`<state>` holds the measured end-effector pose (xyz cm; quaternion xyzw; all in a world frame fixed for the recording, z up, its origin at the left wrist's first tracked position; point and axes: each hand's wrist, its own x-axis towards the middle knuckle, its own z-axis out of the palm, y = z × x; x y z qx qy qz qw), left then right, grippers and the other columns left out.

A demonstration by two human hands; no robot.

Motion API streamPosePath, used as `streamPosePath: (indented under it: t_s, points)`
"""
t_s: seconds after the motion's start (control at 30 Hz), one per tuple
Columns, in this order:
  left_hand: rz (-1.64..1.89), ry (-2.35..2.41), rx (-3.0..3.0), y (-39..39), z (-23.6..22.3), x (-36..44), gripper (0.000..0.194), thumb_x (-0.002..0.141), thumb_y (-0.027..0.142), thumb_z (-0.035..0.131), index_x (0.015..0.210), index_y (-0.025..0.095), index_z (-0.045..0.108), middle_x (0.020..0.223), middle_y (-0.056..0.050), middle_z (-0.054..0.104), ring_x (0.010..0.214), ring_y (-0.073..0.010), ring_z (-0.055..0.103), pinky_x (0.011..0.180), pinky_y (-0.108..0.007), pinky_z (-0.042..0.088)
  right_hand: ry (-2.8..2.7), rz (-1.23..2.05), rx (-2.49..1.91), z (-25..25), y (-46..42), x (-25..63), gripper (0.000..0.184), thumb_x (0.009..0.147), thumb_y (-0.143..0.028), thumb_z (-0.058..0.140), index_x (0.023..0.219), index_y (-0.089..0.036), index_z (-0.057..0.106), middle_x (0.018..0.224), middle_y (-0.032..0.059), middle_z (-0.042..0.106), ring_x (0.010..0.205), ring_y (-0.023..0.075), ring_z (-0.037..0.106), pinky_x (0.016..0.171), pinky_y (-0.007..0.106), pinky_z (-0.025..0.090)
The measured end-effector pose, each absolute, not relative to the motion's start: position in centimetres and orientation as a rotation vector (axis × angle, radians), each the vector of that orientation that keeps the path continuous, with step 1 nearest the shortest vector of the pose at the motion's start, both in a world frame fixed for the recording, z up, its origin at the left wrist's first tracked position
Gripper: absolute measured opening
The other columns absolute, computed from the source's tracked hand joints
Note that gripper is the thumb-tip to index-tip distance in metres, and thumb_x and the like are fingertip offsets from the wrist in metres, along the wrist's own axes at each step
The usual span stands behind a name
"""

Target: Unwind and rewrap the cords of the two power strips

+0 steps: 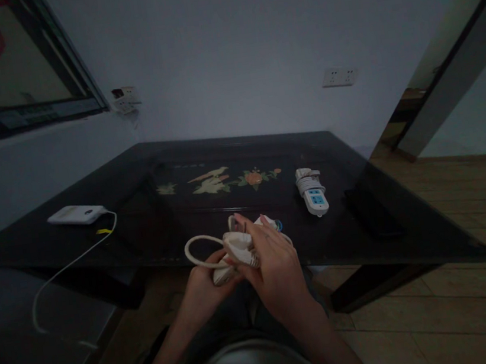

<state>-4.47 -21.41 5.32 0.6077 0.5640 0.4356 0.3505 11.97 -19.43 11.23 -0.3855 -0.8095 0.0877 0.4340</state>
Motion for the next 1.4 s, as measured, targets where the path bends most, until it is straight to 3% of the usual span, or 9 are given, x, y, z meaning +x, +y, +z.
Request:
streamPosePath:
  t_s: [0.27, 0.37, 0.43, 0.63, 0.83, 1.0, 1.17, 1.27, 1.4]
  points:
    - [1.108, 1.43, 1.691, -21.5, 6.1, -4.7, 0.032, 0.073, 0.023, 0.068, 0.105, 0.021, 0.069, 0.101, -0.004, 0.074, 0.089, -0.0226, 0.069, 0.076, -0.027, 0.052, -1.682, 0.694, -0.997, 12.3, -19.3, 12.8, 0.044, 0.085, -0.033, 0.058, 0.125, -0.015, 0.055, 0.114, 0.0106, 0.069, 0.098, 0.0207, 0.068, 0.083, 0.031, 0.055]
    - [1.126, 1.443, 1.696, -21.5, 6.0, -5.0, 0.034, 0.073, 0.023, 0.068, 0.106, 0.02, 0.069, 0.101, -0.004, 0.074, 0.088, -0.0212, 0.069, 0.078, -0.026, 0.051, -1.616, 0.697, -0.992, 12.9, -19.1, 13.5, 0.028, 0.084, -0.034, 0.058, 0.106, -0.017, 0.065, 0.123, 0.0097, 0.065, 0.102, 0.0212, 0.066, 0.082, 0.03, 0.055]
    - [1.149, 1.477, 1.687, -21.5, 5.8, -5.2, 0.035, 0.073, 0.024, 0.067, 0.108, 0.02, 0.068, 0.102, -0.003, 0.074, 0.09, -0.021, 0.068, 0.079, -0.026, 0.051, -1.648, 0.666, -1.064, 13.3, -18.6, 14.3, 0.032, 0.084, -0.035, 0.058, 0.109, -0.017, 0.065, 0.117, 0.0097, 0.068, 0.095, 0.022, 0.068, 0.076, 0.031, 0.056]
    - [1.173, 1.526, 1.688, -21.5, 5.4, -5.7, 0.036, 0.074, 0.023, 0.066, 0.109, 0.02, 0.066, 0.101, -0.003, 0.074, 0.09, -0.0206, 0.068, 0.08, -0.026, 0.051, -2.059, 0.249, -1.584, 13.3, -17.7, 15.9, 0.051, 0.081, -0.047, 0.061, 0.124, -0.02, 0.059, 0.089, 0.0107, 0.074, 0.077, 0.0303, 0.07, 0.063, 0.035, 0.051]
    - [1.148, 1.556, 1.711, -21.6, 5.7, -5.5, 0.033, 0.075, 0.024, 0.064, 0.108, 0.02, 0.066, 0.097, -0.003, 0.074, 0.087, -0.0213, 0.069, 0.079, -0.027, 0.051, -2.126, -0.032, -1.662, 12.8, -18.6, 15.5, 0.051, 0.095, -0.043, 0.031, 0.133, -0.016, 0.052, 0.076, 0.0125, 0.073, 0.064, 0.0277, 0.069, 0.054, 0.033, 0.047]
    - [1.066, 1.631, 1.781, -21.6, 5.8, -5.2, 0.034, 0.077, 0.025, 0.062, 0.111, 0.023, 0.064, 0.103, -0.004, 0.073, 0.095, -0.023, 0.068, 0.082, -0.028, 0.05, -2.185, 0.068, -1.626, 13.5, -18.4, 14.9, 0.05, 0.092, -0.042, 0.041, 0.134, -0.018, 0.052, 0.073, 0.0088, 0.072, 0.064, 0.0256, 0.067, 0.054, 0.031, 0.044]
    - [1.002, 1.732, 1.838, -21.7, 5.8, -5.3, 0.034, 0.078, 0.027, 0.061, 0.112, 0.024, 0.064, 0.098, -0.004, 0.075, 0.09, -0.0236, 0.07, 0.077, -0.027, 0.051, -2.134, 0.49, -1.363, 13.9, -16.7, 14.9, 0.049, 0.089, -0.04, 0.048, 0.13, -0.015, 0.056, 0.058, -0.0004, 0.062, 0.05, 0.0155, 0.055, 0.047, 0.024, 0.038]
    - [1.036, 1.692, 1.86, -21.9, 5.7, -5.1, 0.032, 0.079, 0.026, 0.061, 0.111, 0.024, 0.064, 0.1, -0.003, 0.074, 0.09, -0.0219, 0.069, 0.077, -0.026, 0.05, -2.075, 0.825, -1.182, 14.0, -16.1, 14.6, 0.047, 0.087, -0.037, 0.049, 0.128, -0.014, 0.057, 0.072, 0.0028, 0.068, 0.058, 0.0155, 0.06, 0.053, 0.025, 0.047]
    - [1.033, 1.552, 1.913, -21.9, 5.7, -4.5, 0.035, 0.078, 0.024, 0.062, 0.113, 0.026, 0.065, 0.107, -0.003, 0.073, 0.096, -0.022, 0.068, 0.081, -0.025, 0.05, -2.114, 1.04, -0.993, 14.3, -16.2, 13.9, 0.042, 0.089, -0.035, 0.046, 0.124, -0.017, 0.06, 0.106, 0.0096, 0.07, 0.094, 0.0214, 0.066, 0.08, 0.036, 0.053]
